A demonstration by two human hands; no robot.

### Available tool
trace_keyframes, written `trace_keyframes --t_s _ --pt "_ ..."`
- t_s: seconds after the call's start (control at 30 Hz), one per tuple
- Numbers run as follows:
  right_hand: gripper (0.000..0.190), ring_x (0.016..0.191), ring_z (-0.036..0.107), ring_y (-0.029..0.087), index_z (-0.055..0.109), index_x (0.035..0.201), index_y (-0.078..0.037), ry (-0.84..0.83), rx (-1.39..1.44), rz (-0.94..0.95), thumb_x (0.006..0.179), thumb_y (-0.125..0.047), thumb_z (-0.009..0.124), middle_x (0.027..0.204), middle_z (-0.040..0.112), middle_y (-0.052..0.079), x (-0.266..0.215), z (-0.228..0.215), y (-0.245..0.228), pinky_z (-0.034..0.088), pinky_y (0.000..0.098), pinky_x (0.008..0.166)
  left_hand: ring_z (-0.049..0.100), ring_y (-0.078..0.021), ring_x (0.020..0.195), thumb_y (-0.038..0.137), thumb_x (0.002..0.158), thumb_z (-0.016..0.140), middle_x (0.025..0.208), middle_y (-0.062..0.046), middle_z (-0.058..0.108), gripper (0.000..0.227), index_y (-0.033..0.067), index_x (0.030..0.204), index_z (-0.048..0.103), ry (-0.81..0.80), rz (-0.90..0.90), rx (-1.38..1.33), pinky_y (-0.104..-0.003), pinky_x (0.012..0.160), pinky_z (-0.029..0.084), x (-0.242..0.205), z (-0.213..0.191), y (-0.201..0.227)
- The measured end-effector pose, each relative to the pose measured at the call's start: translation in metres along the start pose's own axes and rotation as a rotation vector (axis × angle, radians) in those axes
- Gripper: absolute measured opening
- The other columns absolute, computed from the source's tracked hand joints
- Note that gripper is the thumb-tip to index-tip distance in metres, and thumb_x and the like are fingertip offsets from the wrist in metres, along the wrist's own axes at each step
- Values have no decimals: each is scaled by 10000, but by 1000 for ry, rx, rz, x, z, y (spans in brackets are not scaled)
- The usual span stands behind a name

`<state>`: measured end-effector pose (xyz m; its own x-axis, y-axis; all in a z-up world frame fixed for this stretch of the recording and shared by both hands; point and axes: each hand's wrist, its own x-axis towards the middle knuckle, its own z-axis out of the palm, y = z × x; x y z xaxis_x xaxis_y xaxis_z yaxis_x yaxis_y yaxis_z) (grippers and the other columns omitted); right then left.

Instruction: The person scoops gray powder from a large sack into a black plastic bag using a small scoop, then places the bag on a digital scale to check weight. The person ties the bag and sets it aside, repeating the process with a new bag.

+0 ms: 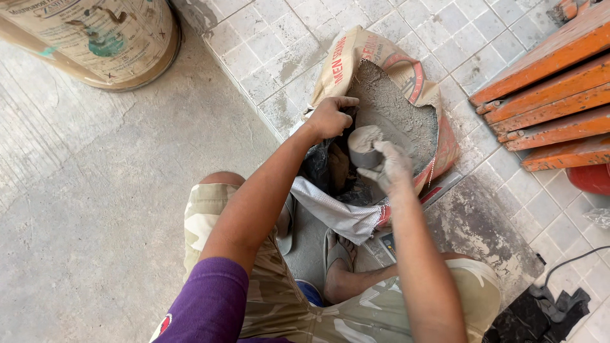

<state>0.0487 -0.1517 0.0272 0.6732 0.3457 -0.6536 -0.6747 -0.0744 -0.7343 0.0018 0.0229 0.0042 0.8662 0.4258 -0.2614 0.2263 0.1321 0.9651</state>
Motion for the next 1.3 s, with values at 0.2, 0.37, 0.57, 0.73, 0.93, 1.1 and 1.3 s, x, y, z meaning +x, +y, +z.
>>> trace_keyframes --t_s 0.2,0.37,0.57,0.73,0.93,1.1,1.3 --pt "690 985 521 474 454 1216 -29 209 -263 -147 641 -204 793 1170 414 243 33 33 78 540 592 608 608 -196 631 -17 654 469 1139 -242 545 565 35 1213 534 -72 19 92 -272 519 547 15 -3 -15" --pt "521 1005 475 396 399 1245 47 91 -1054 -642 813 -134 627 1068 417 220 26 55 94 514 503 764 621 -229 626 1 653 482 1089 -237 570 537 55 1182 561 -72 -9 130 -288 529 545 5 -15 -11" --pt "306 901 524 306 524 1039 14 14 -1686 -1438 742 -1 598 923 494 149 31 30 137 519 316 698 659 -257 633 64 612 492 935 -139 651 507 195 1079 640 7 -83 282 -316 559 573 9 -24 -27" --pt "423 974 491 350 461 1196 20 4 -1617 -1766 789 -78 521 1008 471 194 44 16 140 459 436 801 618 -385 885 25 608 466 1016 -149 628 559 204 1112 625 -20 -65 328 -465 769 536 -7 -26 -7" --pt "372 956 496 286 502 1144 -44 226 -1416 -1910 783 -76 586 1048 443 138 47 8 122 478 408 785 575 -385 1009 59 604 453 1056 -122 633 578 215 1137 616 -21 -63 410 -474 902 463 -11 -21 -1" --pt "633 757 482 237 532 1077 -28 271 -965 -1532 505 -237 705 889 425 75 35 0 84 427 347 669 545 -392 1058 45 644 436 1113 -149 600 580 158 1197 572 -23 -84 425 -506 923 441 -18 -23 8" --pt "539 931 604 371 593 1041 60 603 -476 -728 649 -261 778 931 619 265 82 -20 59 485 395 773 583 -347 1003 123 634 446 1005 -96 651 494 257 1067 643 3 -103 469 -452 901 461 2 -17 -9"
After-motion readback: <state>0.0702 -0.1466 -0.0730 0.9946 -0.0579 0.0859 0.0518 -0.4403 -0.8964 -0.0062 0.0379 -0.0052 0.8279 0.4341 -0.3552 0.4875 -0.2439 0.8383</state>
